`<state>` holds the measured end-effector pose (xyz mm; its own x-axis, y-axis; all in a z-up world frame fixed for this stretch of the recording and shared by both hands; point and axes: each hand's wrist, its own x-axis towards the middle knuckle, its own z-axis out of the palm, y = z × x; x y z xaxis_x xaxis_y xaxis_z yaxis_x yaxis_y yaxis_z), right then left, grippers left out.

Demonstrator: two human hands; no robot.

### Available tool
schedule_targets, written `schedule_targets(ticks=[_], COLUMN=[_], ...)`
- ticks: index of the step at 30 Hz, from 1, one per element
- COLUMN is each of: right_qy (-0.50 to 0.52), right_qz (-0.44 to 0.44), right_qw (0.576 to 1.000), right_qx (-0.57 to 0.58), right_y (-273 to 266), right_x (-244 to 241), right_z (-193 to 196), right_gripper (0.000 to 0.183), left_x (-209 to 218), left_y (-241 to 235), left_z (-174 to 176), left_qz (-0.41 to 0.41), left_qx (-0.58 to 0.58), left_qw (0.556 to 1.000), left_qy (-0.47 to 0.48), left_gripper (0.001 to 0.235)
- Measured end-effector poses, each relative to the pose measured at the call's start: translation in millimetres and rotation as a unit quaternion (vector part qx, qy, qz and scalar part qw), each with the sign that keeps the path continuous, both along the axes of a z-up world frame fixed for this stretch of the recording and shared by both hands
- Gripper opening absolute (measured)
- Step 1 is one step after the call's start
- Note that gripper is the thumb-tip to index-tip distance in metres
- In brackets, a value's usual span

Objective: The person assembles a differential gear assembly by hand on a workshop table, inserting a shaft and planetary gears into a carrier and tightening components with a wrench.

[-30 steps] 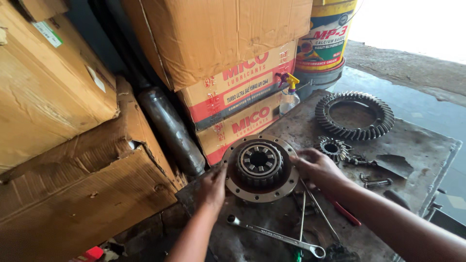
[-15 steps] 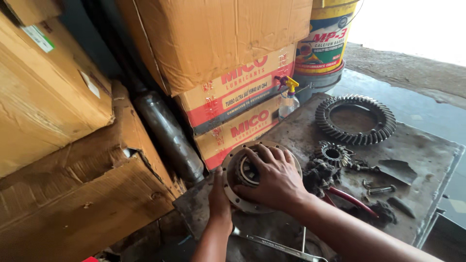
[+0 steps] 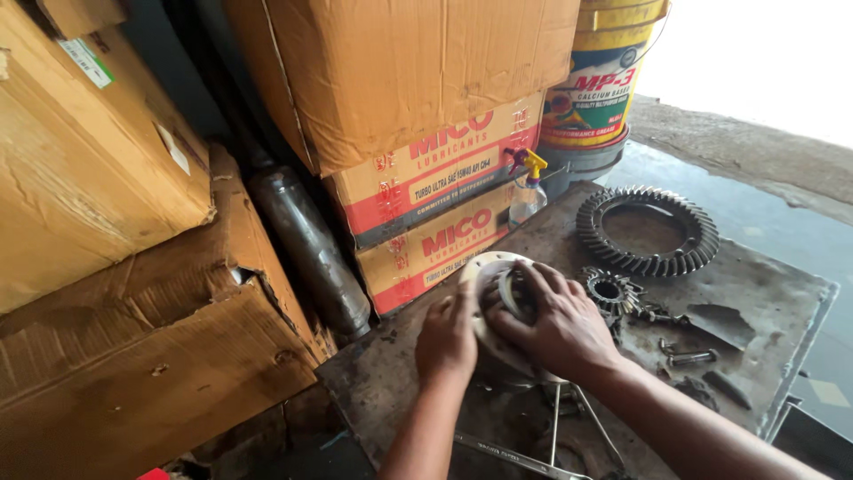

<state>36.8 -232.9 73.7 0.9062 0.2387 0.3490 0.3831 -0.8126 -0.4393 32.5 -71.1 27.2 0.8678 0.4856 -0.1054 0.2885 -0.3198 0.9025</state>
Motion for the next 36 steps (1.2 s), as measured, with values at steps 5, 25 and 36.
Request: schedule_targets(ticks=[5, 25, 36], right_qy=[0.049, 0.106, 0.153], right_qz=[-0.087, -0.098, -0.114], right_qw=[0.995, 0.982, 0.976], right_qx=[0.02, 0.123, 0.106], right_y=[-13, -22, -13], right_x=[-4, 15, 23], right_z=[-13, -21, -17], right_gripper=[0.091, 0.085, 0.093], left_x=[-5, 10, 14], left_y=[-16, -36, -38], left_z=[11, -108, -95], left_qz=[-0.049, 0.029, 0.133], left_qx=[0.071, -0.602, -0.528], left_qw=[0.996, 0.788, 0.838], left_qy=[-0.012, -0.129, -0.02], left_gripper=[0.091, 0.058, 0.066])
